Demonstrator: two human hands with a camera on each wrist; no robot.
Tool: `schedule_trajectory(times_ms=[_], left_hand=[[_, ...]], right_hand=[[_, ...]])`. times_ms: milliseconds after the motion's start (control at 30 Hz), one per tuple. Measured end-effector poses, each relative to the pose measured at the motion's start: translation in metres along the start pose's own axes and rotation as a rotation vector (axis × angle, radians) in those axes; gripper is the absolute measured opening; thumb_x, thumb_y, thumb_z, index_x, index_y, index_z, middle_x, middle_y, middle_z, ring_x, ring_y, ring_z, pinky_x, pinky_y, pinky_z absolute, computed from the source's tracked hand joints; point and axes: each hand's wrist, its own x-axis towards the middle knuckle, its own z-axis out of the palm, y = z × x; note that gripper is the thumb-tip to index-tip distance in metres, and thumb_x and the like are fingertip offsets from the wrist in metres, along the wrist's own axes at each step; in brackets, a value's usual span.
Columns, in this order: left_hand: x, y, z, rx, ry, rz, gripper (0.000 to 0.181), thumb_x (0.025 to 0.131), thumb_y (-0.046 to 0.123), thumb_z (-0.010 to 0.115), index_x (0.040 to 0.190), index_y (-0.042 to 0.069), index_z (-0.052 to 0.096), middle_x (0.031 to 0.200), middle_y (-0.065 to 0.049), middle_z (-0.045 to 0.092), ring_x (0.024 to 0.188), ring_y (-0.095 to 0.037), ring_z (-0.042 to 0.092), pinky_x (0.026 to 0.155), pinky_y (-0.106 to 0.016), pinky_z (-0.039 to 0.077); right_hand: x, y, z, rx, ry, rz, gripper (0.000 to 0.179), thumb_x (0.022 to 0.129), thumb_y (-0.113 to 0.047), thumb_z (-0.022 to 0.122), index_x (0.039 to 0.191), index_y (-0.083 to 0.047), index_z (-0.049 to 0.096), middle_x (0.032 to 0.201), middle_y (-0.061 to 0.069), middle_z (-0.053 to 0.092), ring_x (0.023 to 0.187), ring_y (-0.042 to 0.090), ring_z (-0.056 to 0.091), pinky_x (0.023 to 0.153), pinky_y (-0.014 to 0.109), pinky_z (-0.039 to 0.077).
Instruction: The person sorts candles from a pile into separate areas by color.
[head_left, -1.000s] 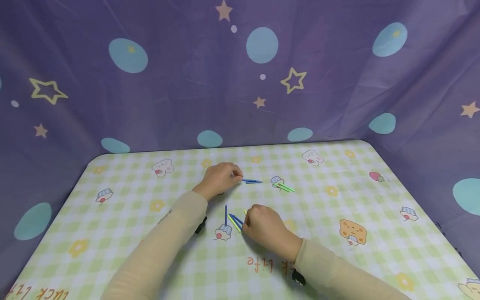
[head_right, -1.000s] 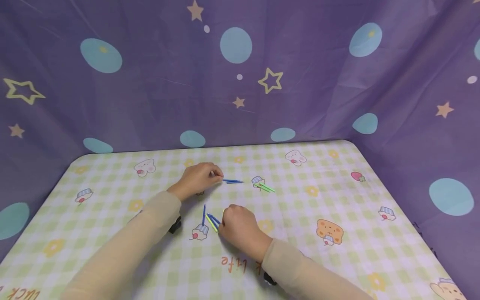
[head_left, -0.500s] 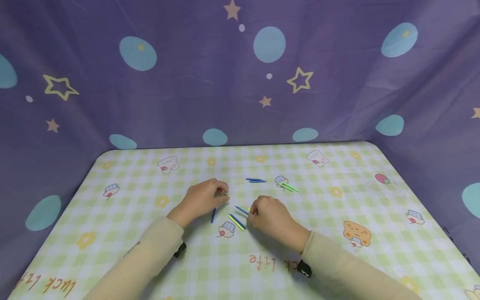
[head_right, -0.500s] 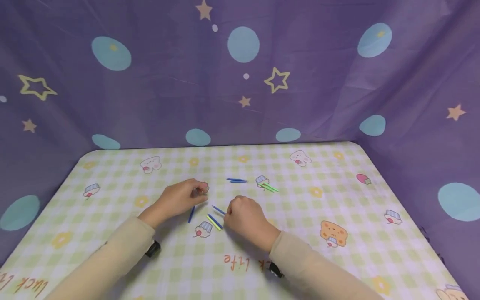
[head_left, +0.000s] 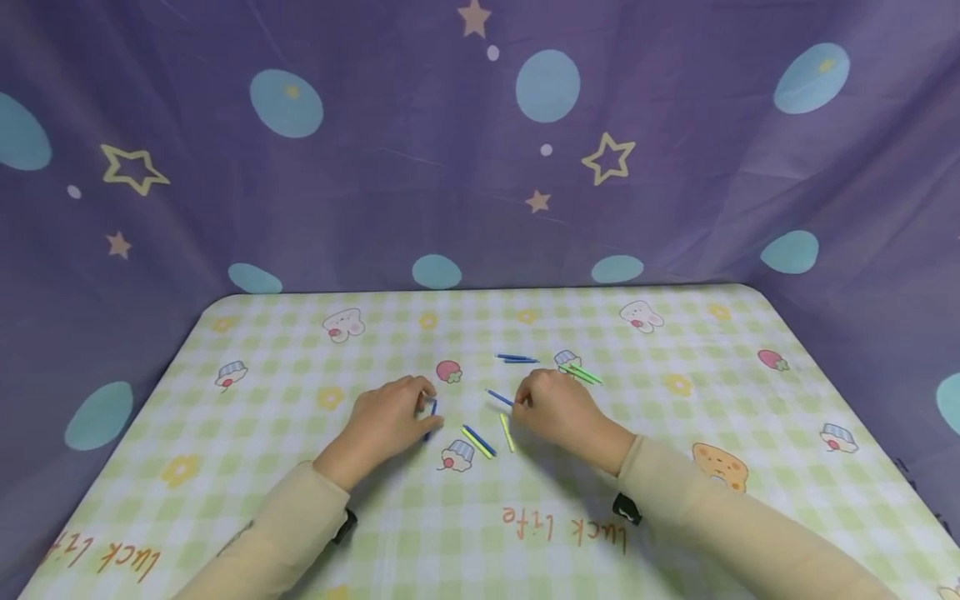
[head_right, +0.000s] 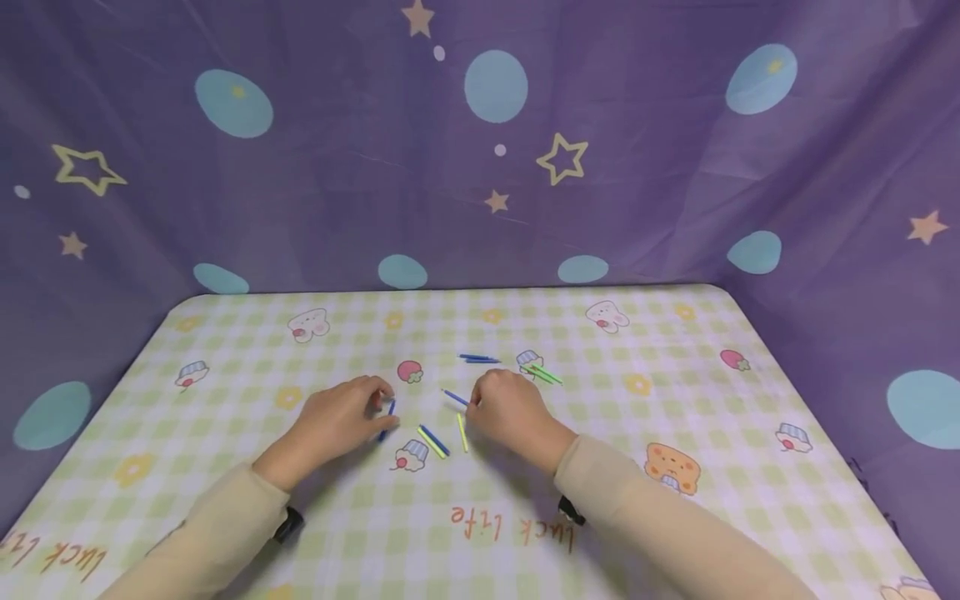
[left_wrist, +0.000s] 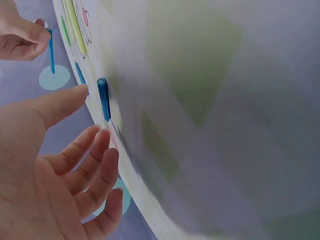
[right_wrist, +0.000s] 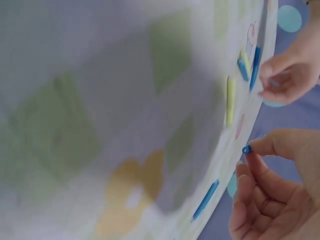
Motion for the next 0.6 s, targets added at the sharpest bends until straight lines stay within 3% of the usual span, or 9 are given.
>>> schedule_trajectory(times_ms=[367,600], left_hand=[[-0.012,-0.002,0.003,0.01,-0.007,-0.04,0.026,0.084,0.036,0.079,0.094,0.015,0.068,0.073,0.008,0.054,0.063,-0.011,0.049,0.058,-0.033,0.041],[-0.012,-0.001,0.005,0.03,0.002,-0.07,0.014,0.086,0.031,0.075,0.085,0.017,0.071,0.076,0.007,0.065,0.066,-0.011,0.054,0.062,-0.038,0.046]], right_hand=[[0.018,0.021,-0.008,-0.046,-0.051,-0.058,0.005,0.082,-0.009,0.071,0.079,-0.009,0.075,0.078,-0.001,0.065,0.063,0.009,0.055,0.061,0.029,0.05],[0.033,0.035,-0.016,-0.126,-0.082,-0.12,0.005,0.085,-0.011,0.072,0.082,-0.009,0.075,0.081,0.0,0.068,0.069,0.013,0.059,0.064,0.032,0.052]])
